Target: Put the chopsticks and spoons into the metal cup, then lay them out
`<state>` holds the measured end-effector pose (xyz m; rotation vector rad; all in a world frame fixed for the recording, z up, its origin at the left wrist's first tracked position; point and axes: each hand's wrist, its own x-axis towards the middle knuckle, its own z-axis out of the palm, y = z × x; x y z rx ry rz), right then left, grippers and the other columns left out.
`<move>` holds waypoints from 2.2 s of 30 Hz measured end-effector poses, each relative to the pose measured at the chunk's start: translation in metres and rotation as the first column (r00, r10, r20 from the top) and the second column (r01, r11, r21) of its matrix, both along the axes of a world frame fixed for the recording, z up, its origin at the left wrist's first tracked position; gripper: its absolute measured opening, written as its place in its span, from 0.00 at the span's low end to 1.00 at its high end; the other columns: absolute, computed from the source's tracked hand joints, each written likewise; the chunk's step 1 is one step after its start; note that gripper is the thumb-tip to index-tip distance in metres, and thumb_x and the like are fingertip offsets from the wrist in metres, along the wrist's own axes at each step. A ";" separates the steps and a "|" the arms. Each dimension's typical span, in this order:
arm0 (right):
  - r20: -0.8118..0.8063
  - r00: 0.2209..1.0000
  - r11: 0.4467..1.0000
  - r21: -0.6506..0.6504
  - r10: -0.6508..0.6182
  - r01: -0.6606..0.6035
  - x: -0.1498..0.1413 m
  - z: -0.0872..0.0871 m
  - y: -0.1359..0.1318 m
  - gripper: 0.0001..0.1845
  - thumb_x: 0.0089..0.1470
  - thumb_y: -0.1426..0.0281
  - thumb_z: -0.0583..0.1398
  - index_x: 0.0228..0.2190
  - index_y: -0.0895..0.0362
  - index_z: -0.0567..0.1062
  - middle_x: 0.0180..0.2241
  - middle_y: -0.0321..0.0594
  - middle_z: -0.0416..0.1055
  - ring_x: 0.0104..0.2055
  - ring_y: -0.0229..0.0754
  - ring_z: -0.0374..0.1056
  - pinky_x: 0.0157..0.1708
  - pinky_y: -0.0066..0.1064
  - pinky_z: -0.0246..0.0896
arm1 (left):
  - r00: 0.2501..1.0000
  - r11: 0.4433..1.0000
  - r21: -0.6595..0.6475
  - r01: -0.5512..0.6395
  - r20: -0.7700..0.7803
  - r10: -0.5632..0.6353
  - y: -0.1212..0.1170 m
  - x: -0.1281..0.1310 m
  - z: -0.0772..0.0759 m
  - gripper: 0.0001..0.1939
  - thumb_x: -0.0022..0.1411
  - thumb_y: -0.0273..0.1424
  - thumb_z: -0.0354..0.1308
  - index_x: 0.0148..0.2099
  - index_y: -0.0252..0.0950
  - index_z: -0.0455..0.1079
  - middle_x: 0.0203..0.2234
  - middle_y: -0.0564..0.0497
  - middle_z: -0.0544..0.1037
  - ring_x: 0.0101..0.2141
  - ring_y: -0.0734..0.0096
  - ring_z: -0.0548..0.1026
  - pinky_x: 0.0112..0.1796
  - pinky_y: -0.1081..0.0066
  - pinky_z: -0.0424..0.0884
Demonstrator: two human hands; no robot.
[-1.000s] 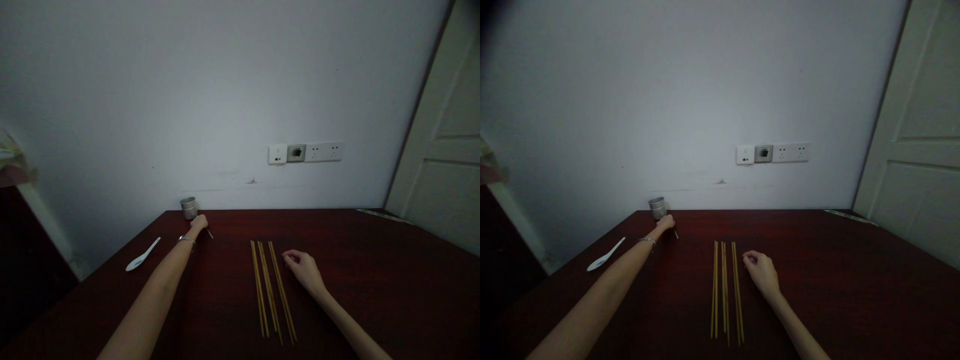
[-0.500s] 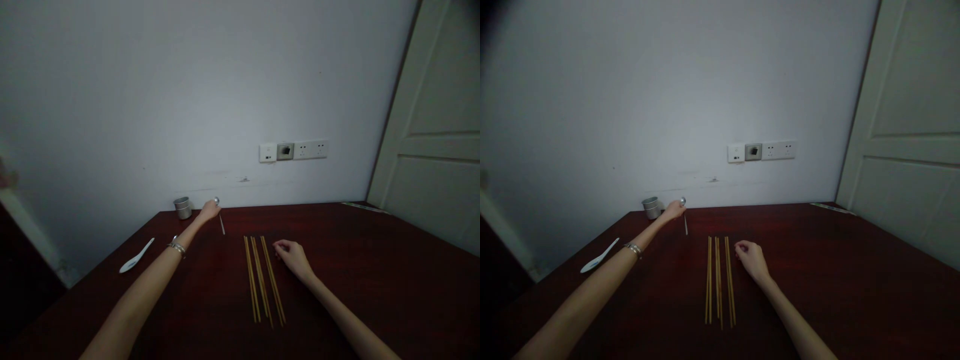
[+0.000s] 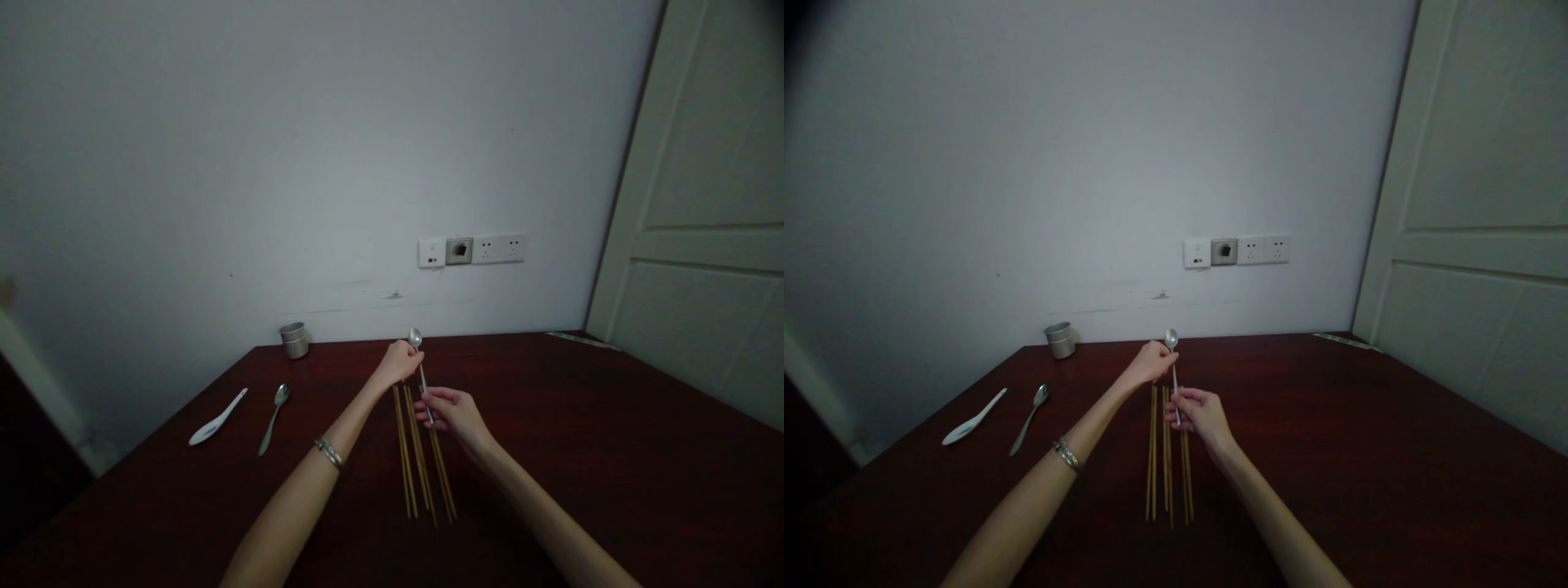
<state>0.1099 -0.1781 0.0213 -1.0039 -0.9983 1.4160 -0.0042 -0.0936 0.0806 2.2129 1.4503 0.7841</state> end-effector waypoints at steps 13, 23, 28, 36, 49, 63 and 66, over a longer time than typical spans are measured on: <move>0.406 0.905 0.971 0.238 -0.126 0.029 0.037 0.054 0.012 0.07 0.43 0.71 0.58 0.20 0.62 0.71 0.13 0.35 0.68 0.13 0.32 0.63 0.13 0.22 0.60 | 0.936 0.813 0.486 0.323 -0.292 -0.197 -0.038 -0.015 0.031 0.15 0.55 0.35 0.54 0.44 0.36 0.68 0.41 0.47 0.73 0.45 0.67 0.66 0.44 0.68 0.61; 0.709 0.699 0.923 0.202 0.091 -0.326 0.052 0.114 0.004 0.07 0.41 0.71 0.58 0.20 0.63 0.75 0.15 0.38 0.70 0.16 0.34 0.65 0.16 0.23 0.62 | 0.837 0.792 0.326 0.516 -0.387 -0.386 -0.044 -0.011 0.034 0.13 0.60 0.32 0.46 0.40 0.35 0.71 0.32 0.47 0.76 0.34 0.70 0.71 0.39 0.71 0.62; 0.667 0.702 0.883 0.139 0.251 -0.448 0.060 0.118 0.011 0.12 0.43 0.67 0.59 0.25 0.64 0.75 0.20 0.42 0.73 0.21 0.36 0.69 0.22 0.27 0.67 | 0.828 0.828 0.061 0.558 -0.115 -0.549 -0.048 -0.013 0.038 0.13 0.58 0.33 0.48 0.34 0.32 0.72 0.26 0.49 0.76 0.24 0.77 0.68 0.27 0.77 0.60; 0.429 0.898 0.938 0.262 0.096 -0.226 0.055 0.105 0.027 0.11 0.38 0.65 0.64 0.22 0.62 0.73 0.19 0.36 0.71 0.19 0.30 0.66 0.20 0.20 0.63 | 0.769 0.769 -0.190 0.610 0.374 -0.518 -0.049 -0.007 0.035 0.13 0.56 0.35 0.52 0.33 0.29 0.69 0.29 0.43 0.77 0.29 0.74 0.72 0.32 0.74 0.64; 0.014 0.990 0.973 0.186 -0.143 0.138 0.052 0.056 0.060 0.28 0.34 0.72 0.68 0.40 0.63 0.69 0.18 0.34 0.71 0.18 0.32 0.66 0.20 0.21 0.66 | 0.707 0.736 -0.290 0.612 0.617 -0.345 -0.027 0.000 0.002 0.20 0.53 0.42 0.54 0.36 0.27 0.68 0.27 0.41 0.77 0.30 0.67 0.75 0.37 0.67 0.67; 0.216 0.976 0.997 -0.059 -0.037 0.051 0.058 -0.007 0.085 0.30 0.32 0.77 0.68 0.42 0.67 0.70 0.18 0.33 0.69 0.18 0.28 0.64 0.20 0.19 0.66 | 0.899 0.881 -0.472 0.021 0.395 0.191 0.038 -0.046 -0.048 0.14 0.59 0.35 0.48 0.32 0.29 0.67 0.17 0.52 0.72 0.15 0.83 0.67 0.19 0.80 0.63; 0.292 0.956 0.995 -0.103 0.024 0.006 0.053 -0.017 0.090 0.31 0.33 0.77 0.68 0.43 0.68 0.70 0.15 0.30 0.66 0.17 0.28 0.63 0.20 0.19 0.66 | 0.984 0.862 -0.498 -0.094 0.086 0.157 0.041 -0.052 -0.050 0.12 0.56 0.31 0.50 0.26 0.29 0.67 0.12 0.54 0.68 0.12 0.82 0.64 0.17 0.79 0.62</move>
